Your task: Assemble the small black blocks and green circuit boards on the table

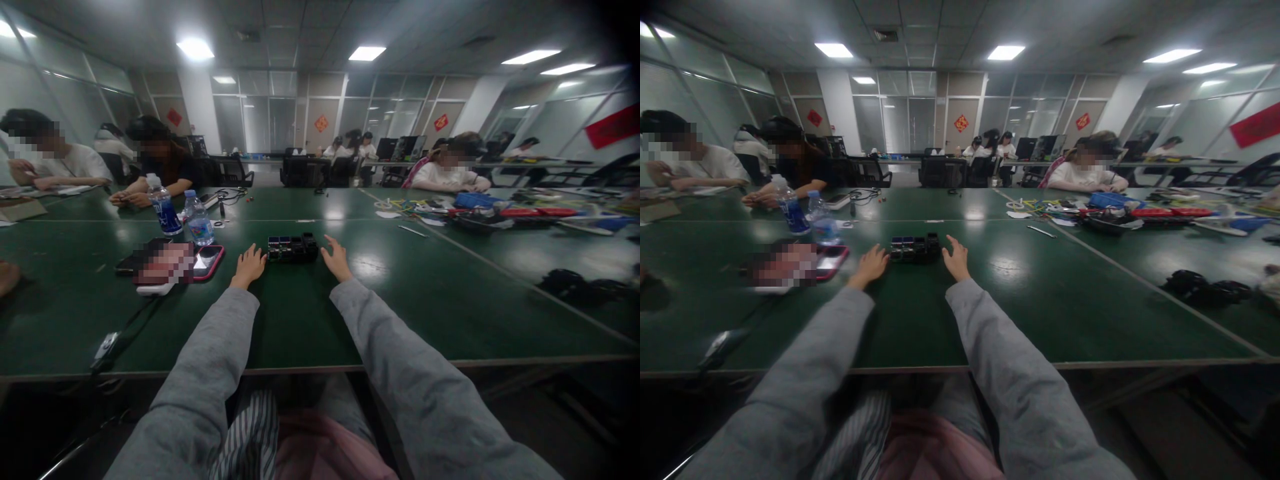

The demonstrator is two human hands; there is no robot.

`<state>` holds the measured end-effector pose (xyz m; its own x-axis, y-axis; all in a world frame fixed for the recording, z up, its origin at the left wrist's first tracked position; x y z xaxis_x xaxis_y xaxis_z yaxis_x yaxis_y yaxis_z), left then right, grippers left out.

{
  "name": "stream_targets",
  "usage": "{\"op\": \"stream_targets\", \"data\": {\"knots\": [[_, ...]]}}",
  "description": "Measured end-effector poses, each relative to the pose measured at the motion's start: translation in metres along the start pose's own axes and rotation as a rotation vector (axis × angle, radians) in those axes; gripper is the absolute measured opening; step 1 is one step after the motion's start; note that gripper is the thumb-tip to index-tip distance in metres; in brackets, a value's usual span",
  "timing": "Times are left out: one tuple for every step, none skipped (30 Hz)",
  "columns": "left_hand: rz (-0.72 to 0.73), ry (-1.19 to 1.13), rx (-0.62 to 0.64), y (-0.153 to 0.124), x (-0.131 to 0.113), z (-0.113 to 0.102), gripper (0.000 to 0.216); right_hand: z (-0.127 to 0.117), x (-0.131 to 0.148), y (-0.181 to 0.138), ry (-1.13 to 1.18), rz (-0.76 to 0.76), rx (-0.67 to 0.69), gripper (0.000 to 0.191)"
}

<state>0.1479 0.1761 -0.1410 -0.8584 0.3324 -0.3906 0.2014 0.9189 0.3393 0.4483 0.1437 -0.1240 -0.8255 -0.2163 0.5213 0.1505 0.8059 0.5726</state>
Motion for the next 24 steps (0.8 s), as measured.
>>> {"op": "stream_targets", "data": {"knots": [[0.004,0.010,0.005,0.000,0.000,0.000,0.053,-0.001,0.006,-0.002,-0.057,-0.056,0.001,0.052],[0.006,0.024,0.016,0.000,-0.001,0.000,0.054,0.001,0.013,-0.004,-0.104,-0.110,0.028,0.053],[0.002,0.044,0.030,0.000,-0.001,0.000,0.054,0.003,0.019,-0.006,-0.134,-0.156,0.072,0.052],[-0.005,0.070,0.044,0.000,-0.001,0.001,0.054,0.006,0.025,-0.009,-0.145,-0.191,0.119,0.051],[-0.013,0.097,0.059,0.000,-0.001,0.001,0.054,0.008,0.029,-0.011,-0.140,-0.220,0.156,0.049],[-0.019,0.124,0.071,-0.001,-0.002,0.001,0.054,0.008,0.033,-0.012,-0.124,-0.241,0.177,0.047],[-0.022,0.148,0.081,-0.001,-0.003,0.001,0.055,0.007,0.035,-0.013,-0.103,-0.250,0.179,0.044],[-0.024,0.166,0.089,-0.002,-0.004,0.001,0.055,0.004,0.035,-0.012,-0.081,-0.243,0.159,0.041],[-0.025,0.177,0.094,-0.002,-0.005,0.000,0.056,0.000,0.034,-0.012,-0.061,-0.225,0.128,0.038],[-0.026,0.184,0.102,-0.003,-0.005,0.000,0.057,-0.003,0.032,-0.011,-0.044,-0.204,0.090,0.035],[-0.031,0.187,0.109,-0.003,-0.006,0.000,0.057,-0.007,0.030,-0.009,-0.027,-0.180,0.052,0.033],[-0.035,0.188,0.115,-0.003,-0.006,0.000,0.057,-0.010,0.027,-0.009,-0.006,-0.152,0.015,0.032],[-0.038,0.187,0.121,-0.003,-0.005,0.000,0.057,-0.013,0.024,-0.008,0.022,-0.119,-0.020,0.033],[-0.042,0.186,0.124,-0.003,-0.005,0.000,0.057,-0.015,0.020,-0.007,0.053,-0.080,-0.052,0.035],[-0.044,0.185,0.126,-0.002,-0.005,0.001,0.057,-0.016,0.016,-0.006,0.084,-0.037,-0.078,0.038],[-0.045,0.183,0.125,-0.002,-0.004,0.001,0.057,-0.016,0.011,-0.005,0.109,0.008,-0.097,0.041],[-0.045,0.181,0.122,-0.002,-0.004,0.001,0.057,-0.015,0.007,-0.005,0.122,0.049,-0.105,0.042],[-0.046,0.180,0.120,-0.002,-0.004,0.001,0.057,-0.014,0.003,-0.004,0.120,0.083,-0.103,0.042],[-0.047,0.179,0.117,-0.002,-0.004,0.001,0.057,-0.013,0.000,-0.004,0.102,0.110,-0.096,0.042],[-0.047,0.177,0.116,-0.002,-0.003,0.001,0.057,-0.012,-0.002,-0.004,0.071,0.131,-0.091,0.042],[-0.048,0.176,0.115,-0.002,-0.004,0.001,0.057,-0.011,-0.003,-0.004,0.031,0.143,-0.091,0.043],[-0.048,0.175,0.114,-0.002,-0.004,0.001,0.058,-0.011,-0.004,-0.005,-0.013,0.143,-0.095,0.046],[-0.047,0.174,0.115,-0.002,-0.004,0.001,0.058,-0.011,-0.003,-0.005,-0.056,0.130,-0.095,0.051],[-0.045,0.173,0.117,-0.002,-0.004,0.001,0.058,-0.010,-0.001,-0.006,-0.091,0.103,-0.087,0.055]]}}
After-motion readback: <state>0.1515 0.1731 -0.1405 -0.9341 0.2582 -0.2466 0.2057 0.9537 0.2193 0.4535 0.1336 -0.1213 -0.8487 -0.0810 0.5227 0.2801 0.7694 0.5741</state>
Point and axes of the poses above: each hand's wrist, its own y-axis towards the middle knuckle, its own z-axis out of the palm, x = y × z, the point moved 7 cm from there along y, towards the middle knuckle, and after that the axes turned 4 degrees about -y, right-handed, at the moved point
